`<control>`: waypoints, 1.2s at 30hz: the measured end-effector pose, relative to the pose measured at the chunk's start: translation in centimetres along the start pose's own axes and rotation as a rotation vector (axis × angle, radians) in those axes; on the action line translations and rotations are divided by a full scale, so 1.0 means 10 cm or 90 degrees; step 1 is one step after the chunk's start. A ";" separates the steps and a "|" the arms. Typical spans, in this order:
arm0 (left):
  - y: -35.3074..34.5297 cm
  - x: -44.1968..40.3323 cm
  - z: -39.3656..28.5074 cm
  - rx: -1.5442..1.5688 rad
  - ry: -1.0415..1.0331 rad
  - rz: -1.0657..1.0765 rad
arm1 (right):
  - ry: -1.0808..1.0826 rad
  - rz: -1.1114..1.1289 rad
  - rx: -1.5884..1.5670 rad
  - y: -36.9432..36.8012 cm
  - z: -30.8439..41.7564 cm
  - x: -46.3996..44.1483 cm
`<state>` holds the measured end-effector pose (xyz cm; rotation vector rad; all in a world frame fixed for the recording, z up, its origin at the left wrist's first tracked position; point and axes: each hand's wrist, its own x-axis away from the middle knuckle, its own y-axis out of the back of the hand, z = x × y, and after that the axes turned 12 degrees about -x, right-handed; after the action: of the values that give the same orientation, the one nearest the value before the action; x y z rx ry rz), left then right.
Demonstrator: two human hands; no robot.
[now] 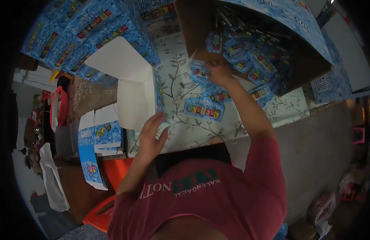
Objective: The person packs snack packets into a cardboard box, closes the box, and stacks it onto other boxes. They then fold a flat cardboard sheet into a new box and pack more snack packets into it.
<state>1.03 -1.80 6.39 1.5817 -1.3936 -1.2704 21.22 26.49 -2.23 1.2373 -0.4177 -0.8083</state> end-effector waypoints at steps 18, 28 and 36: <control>-0.82 -0.32 -0.16 -0.040 -0.190 -0.160 | -0.008 0.122 -0.373 0.31 0.42 1.13; -1.01 -0.27 -0.16 0.155 -0.017 -0.025 | -0.069 0.101 -0.043 -0.12 0.60 -0.10; -0.94 -0.11 -0.03 0.323 0.022 -0.058 | -0.159 -0.147 -1.044 0.35 0.42 0.84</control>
<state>4.38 1.17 -1.95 2.0066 -1.7308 -0.9755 25.03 17.85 1.16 -0.3603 0.2485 -1.0981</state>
